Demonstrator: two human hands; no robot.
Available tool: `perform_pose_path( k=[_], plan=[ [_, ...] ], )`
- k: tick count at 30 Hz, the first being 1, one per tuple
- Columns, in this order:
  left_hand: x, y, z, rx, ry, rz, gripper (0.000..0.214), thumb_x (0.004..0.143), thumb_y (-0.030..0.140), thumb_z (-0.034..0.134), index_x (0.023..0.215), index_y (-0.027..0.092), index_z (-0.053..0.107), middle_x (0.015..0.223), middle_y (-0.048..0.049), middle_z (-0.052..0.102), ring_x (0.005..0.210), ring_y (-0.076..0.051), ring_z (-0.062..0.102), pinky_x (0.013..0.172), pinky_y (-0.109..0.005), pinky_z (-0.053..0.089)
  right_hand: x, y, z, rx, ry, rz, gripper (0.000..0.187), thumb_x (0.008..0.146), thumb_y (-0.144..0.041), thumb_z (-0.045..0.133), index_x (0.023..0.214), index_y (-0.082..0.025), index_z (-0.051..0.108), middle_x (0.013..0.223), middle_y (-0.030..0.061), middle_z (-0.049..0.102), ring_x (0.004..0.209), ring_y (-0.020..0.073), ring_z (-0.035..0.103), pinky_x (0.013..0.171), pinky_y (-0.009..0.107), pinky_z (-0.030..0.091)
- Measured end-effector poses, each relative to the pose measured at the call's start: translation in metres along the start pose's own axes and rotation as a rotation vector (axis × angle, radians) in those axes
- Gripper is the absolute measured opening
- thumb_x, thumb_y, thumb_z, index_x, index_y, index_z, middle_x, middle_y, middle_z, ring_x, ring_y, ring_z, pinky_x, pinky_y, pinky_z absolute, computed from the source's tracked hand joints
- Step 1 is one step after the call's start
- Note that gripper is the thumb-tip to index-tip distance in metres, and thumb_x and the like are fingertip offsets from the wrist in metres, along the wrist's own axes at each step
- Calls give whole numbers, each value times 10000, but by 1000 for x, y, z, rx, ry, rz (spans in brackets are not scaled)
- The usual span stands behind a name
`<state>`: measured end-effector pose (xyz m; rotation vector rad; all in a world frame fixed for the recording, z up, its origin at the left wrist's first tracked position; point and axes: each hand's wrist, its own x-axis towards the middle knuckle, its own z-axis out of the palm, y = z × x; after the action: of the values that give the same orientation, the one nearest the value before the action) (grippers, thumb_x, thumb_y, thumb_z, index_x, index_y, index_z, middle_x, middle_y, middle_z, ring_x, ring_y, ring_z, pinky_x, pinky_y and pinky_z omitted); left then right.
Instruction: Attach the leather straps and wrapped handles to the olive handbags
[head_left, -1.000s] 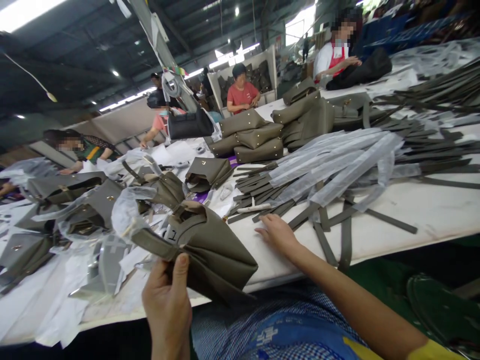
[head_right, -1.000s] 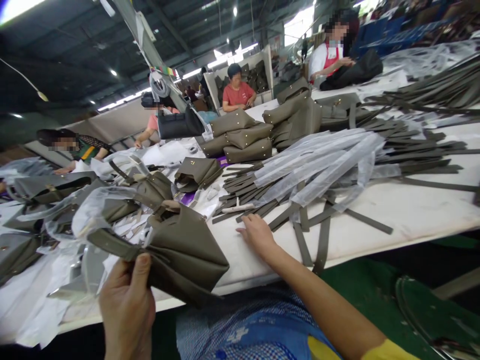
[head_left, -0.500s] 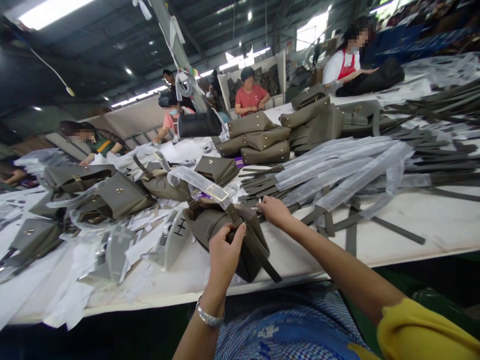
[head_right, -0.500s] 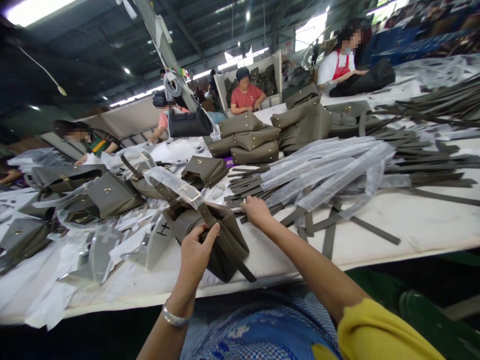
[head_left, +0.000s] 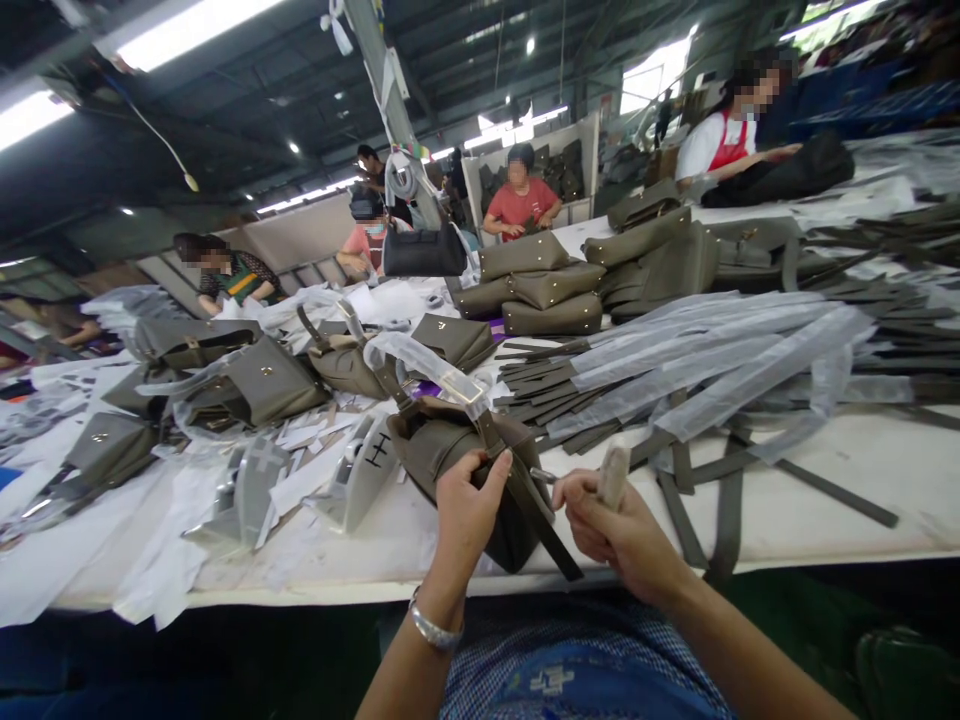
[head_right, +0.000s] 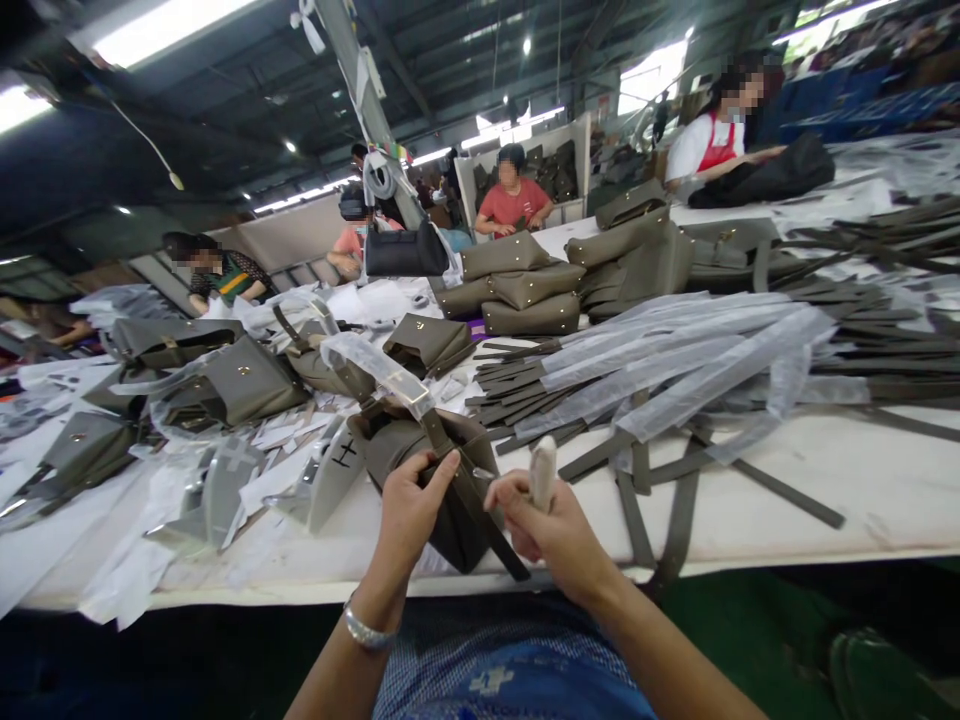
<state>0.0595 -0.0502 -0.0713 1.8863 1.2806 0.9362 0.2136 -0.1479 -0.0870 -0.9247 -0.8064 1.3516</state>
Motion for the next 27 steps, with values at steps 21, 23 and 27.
perform_pose_path(
  k=[21,23,27],
  plan=[
    [-13,-1,2,35,125,60,285,869,428,627,782,168,706,787,-60,715,757,-203,642,719,-302,459,4,13,48,-561,214,-58,446,840,-587,574,683,-171,603,500,-32,416,475,107,353,437,234,286],
    [-15,-2,2,41,121,70,239,861,394,640,787,175,704,796,-67,712,772,-216,645,737,-325,466,4,18,47,-430,182,11,482,809,-647,592,674,-186,558,475,-60,339,431,83,278,406,221,233],
    [-22,-8,4,-10,117,63,182,853,369,646,824,198,701,823,-84,706,785,-234,643,747,-357,491,2,28,25,-153,123,158,503,757,-709,617,673,-228,500,458,-105,192,368,46,136,357,202,193]
  ],
)
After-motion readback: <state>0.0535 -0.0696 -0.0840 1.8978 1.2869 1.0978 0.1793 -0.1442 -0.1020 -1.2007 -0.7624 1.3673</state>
